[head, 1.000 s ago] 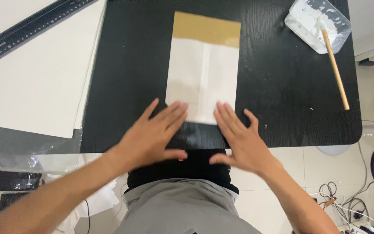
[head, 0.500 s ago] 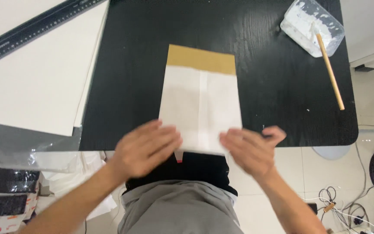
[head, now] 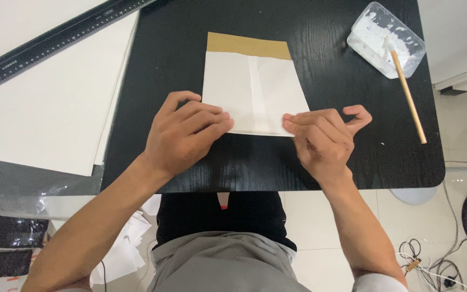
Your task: The person folds a white paper flap on a brown paper box, applies white adhesive with a brush to the flap, and presses it down. They then place the box on a larger white sheet, fold the sheet's edges over the box, and apply adhesive to the sheet's edges.
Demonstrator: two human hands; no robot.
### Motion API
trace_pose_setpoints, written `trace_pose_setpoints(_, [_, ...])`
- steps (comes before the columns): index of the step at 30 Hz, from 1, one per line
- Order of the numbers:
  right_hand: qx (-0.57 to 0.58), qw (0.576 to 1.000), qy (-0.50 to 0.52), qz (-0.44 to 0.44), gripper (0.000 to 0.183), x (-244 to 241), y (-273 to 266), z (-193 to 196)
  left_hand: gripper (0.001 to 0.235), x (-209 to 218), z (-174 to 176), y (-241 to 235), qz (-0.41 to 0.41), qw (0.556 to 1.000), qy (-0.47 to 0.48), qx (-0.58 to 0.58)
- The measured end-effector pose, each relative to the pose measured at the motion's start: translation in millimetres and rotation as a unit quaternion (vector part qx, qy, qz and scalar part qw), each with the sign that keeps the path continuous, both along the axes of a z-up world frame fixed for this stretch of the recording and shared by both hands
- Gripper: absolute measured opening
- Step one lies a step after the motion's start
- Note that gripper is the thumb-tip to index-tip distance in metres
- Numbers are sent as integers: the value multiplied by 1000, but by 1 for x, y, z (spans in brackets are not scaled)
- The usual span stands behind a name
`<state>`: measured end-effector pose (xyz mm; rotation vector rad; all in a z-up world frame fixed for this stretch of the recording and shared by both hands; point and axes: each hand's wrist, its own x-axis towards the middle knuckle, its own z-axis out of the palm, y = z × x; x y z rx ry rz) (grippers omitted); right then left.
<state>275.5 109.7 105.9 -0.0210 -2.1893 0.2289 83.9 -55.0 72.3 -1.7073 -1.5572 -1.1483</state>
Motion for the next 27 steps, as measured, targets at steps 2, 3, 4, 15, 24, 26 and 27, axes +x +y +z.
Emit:
trace_pose_setpoints(2, [-3, 1000, 1, -5, 23, 0, -1, -3, 9, 0, -3, 2, 15, 1000, 9, -7])
trace_pose_setpoints(3, [-5, 1000, 3, -8, 23, 0, -2, -4, 11, -1, -5, 3, 31, 999, 20, -13])
trace_pose_setpoints(4, [-7, 1000, 2, -7, 23, 5, 0, -11, 11, -2, 1, -2, 31, 999, 19, -15])
trace_pose_setpoints(15, [81, 997, -4, -3, 24, 55, -11, -23, 58, -69, 36, 9, 39, 946, -185, -264])
trace_pose_setpoints(24, [-191, 978, 80, 30, 14, 73, -4, -95, 35, -106, -5, 37, 124, 848, -368, -360])
trace_pose_setpoints(26, [-432, 894, 95, 75, 40, 56, -19, -80, 31, -99, 5, 24, 114, 846, -414, -316])
trace_pose_setpoints(27, [-643, 749, 108, 117, 82, 45, -26, -72, 30, -98, 13, 18, 106, 842, -456, -269])
